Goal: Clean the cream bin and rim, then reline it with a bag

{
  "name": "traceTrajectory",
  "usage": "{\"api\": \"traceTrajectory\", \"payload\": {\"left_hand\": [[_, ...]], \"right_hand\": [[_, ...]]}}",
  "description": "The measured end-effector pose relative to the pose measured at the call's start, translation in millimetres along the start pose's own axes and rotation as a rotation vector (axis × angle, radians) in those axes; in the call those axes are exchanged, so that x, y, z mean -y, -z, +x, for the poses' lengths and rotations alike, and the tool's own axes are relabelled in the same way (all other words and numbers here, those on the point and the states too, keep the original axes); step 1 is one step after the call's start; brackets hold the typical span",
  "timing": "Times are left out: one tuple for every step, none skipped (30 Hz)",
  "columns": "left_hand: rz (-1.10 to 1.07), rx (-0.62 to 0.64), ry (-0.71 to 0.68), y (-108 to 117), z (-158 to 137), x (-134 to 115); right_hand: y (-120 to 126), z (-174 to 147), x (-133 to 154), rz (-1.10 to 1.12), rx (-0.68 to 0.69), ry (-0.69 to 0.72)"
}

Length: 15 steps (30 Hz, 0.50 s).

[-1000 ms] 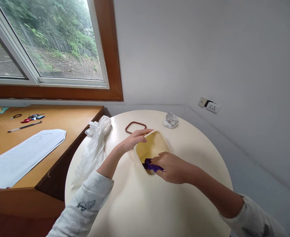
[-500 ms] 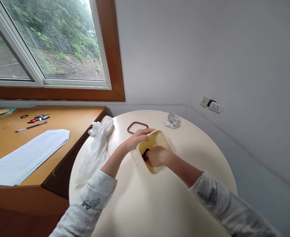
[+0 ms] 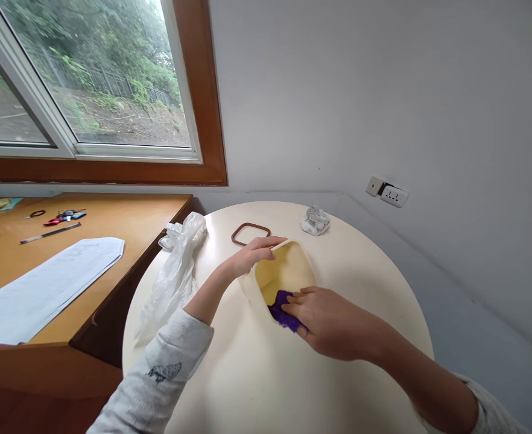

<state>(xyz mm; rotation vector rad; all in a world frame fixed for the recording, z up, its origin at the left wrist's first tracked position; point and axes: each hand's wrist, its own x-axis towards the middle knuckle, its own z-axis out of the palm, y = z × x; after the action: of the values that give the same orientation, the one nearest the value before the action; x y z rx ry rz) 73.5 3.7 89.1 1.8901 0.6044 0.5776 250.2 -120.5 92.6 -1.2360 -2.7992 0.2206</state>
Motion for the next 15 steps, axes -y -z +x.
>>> {"api": "traceTrajectory", "payload": {"left_hand": [[0.003, -0.009, -0.006, 1, 0, 0], [-0.006, -0.013, -0.005, 1, -1, 0], [-0.03, -0.008, 0.002, 2, -1, 0], [-0.062, 0.0, 0.013, 3, -2, 0], [-0.095, 0.005, 0.025, 4, -2, 0], [-0.123, 0.005, 0.032, 5, -3, 1], [-0.143, -0.004, 0.031, 5, -3, 1], [-0.157, -0.02, 0.024, 6, -3, 2], [-0.165, -0.041, 0.018, 7, -3, 3], [-0.169, -0.065, 0.013, 8, -4, 4], [-0.169, -0.089, 0.011, 9, -4, 5], [-0.168, -0.111, 0.011, 10, -4, 6], [-0.166, -0.126, 0.014, 11, -5, 6], [-0.163, -0.133, 0.017, 11, -6, 5], [-0.158, -0.137, 0.021, 11, -7, 4]], "right_hand": [[-1, -1, 3, 0.015, -0.019, 0.032], [-2, -1, 5, 0.034, -0.041, 0.058], [-2, -2, 5, 0.054, -0.066, 0.076], [-2, -2, 5, 0.069, -0.088, 0.083], [-1, -2, 4, 0.079, -0.108, 0.08], [0, -2, 1, 0.084, -0.126, 0.072], [0, -2, -2, 0.083, -0.147, 0.059], [1, -3, -5, 0.08, -0.174, 0.046], [1, -4, -10, 0.082, -0.213, 0.032], [0, -5, -16, 0.093, -0.267, 0.015], [-2, -6, -23, 0.12, -0.335, -0.018], [-5, -7, -31, 0.167, -0.415, -0.073], [-8, -8, -39, 0.232, -0.505, -0.151], [-12, -9, -49, 0.316, -0.599, -0.259], [-15, -10, -58, 0.411, -0.688, -0.377]]}}
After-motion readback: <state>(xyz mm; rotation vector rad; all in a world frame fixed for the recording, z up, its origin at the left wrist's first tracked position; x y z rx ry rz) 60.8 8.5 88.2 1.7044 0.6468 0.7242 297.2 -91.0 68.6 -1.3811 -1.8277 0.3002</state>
